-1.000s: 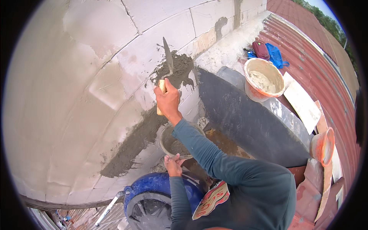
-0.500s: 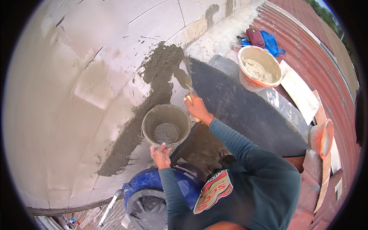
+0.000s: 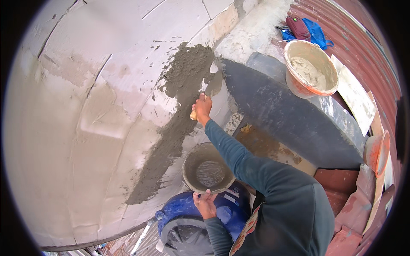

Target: The person applies mortar to a brick wall using a trowel, scooping the material from a bucket and spreading it onto the joints between the blocks.

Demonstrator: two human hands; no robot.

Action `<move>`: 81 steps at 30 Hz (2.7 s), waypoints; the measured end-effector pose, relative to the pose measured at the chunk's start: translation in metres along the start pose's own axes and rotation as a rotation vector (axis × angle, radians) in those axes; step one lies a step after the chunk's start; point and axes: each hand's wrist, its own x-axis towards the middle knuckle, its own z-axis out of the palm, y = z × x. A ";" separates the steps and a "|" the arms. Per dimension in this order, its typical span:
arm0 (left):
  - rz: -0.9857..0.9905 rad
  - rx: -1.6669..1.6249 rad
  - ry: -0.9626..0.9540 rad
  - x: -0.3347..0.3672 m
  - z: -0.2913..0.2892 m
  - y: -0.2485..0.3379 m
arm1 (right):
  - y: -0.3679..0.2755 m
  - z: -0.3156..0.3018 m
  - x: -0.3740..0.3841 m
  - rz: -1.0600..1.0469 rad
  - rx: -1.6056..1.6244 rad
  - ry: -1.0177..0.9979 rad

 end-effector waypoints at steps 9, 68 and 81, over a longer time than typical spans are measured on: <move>0.036 0.024 -0.040 0.006 0.003 0.007 | -0.074 0.034 -0.047 -0.057 0.130 -0.174; 0.101 -0.025 0.006 0.041 0.007 0.012 | -0.112 -0.010 -0.192 -0.121 -0.036 -0.710; 0.098 -0.099 -0.010 0.054 0.031 0.021 | -0.105 -0.162 -0.089 -0.109 -0.752 -0.767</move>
